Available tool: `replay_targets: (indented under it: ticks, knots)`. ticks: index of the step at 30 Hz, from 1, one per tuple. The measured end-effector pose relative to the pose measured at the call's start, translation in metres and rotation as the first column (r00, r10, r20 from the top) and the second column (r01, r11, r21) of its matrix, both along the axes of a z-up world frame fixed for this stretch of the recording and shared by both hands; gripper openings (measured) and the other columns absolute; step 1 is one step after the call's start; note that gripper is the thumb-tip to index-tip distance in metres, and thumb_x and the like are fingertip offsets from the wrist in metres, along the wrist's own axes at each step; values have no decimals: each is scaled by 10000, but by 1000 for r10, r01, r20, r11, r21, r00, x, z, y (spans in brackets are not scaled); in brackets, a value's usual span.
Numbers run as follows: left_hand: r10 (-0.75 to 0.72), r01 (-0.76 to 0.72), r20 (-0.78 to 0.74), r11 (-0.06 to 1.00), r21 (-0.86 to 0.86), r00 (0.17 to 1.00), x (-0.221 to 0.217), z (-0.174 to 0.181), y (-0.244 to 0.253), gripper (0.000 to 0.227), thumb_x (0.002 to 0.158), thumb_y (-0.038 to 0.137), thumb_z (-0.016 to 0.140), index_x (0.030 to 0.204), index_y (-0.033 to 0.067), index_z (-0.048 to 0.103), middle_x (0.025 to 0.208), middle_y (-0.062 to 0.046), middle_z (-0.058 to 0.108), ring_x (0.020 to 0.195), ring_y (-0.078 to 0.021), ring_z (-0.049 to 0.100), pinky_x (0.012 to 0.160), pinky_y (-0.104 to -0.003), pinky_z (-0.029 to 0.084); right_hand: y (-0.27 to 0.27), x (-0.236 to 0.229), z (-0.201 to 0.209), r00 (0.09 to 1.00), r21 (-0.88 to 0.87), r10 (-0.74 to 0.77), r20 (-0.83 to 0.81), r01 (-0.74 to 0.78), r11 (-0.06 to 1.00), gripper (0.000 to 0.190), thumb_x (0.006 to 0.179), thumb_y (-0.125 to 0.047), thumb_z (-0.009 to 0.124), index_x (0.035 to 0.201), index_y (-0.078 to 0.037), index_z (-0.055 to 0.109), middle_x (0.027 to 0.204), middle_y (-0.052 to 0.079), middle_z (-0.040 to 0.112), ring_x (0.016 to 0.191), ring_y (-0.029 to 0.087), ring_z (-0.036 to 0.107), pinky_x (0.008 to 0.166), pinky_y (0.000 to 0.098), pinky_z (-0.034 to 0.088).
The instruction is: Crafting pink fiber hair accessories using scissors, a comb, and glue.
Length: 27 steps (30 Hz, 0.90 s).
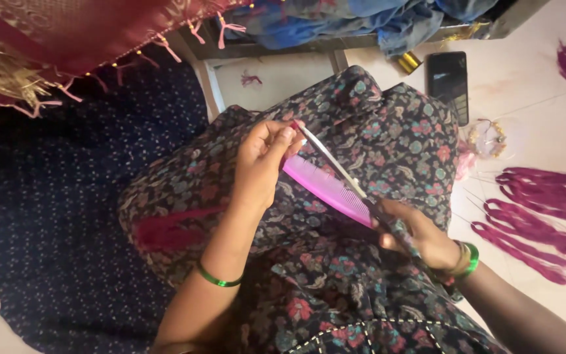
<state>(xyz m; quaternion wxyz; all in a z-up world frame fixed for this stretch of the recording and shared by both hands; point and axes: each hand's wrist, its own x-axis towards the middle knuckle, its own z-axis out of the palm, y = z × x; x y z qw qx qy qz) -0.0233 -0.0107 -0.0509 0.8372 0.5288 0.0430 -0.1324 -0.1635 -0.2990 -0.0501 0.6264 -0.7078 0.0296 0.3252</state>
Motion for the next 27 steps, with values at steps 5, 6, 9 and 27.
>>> replay_targets:
  ticks: [5,6,9,27]
  knots:
    - [-31,28,58,999,44,998,-4,7,0,82,1049,63,585,1032,-13,610,1146,-132,710,1011,-162,698,953,-337,600,18,25,2,989,-155,115,95,-99,983,455,795,-430,781,1032,-63,653,810,4,589,685,110,521,600,294,415]
    - [-30,27,59,999,44,998,-3,8,0,82,1049,63,585,1032,-13,610,1146,-132,710,1011,-162,698,953,-337,600,18,26,-2,989,-155,116,96,-100,983,455,795,-430,781,1032,-63,653,810,4,589,685,110,521,600,294,415]
    - [-34,27,80,996,87,996,-1,13,1,81,1052,63,576,1027,-10,599,1134,-144,722,1034,-181,712,965,-335,595,16,26,-11,918,-62,122,376,-106,992,385,832,-304,838,1023,-35,640,890,-1,580,836,104,543,718,282,451]
    - [-8,-29,202,983,179,979,11,33,11,191,1091,138,533,1068,-29,624,1033,-83,714,968,-151,708,904,-299,592,21,37,11,999,117,28,18,-30,993,450,785,-373,838,1033,-63,624,724,-42,557,525,37,438,440,217,316]
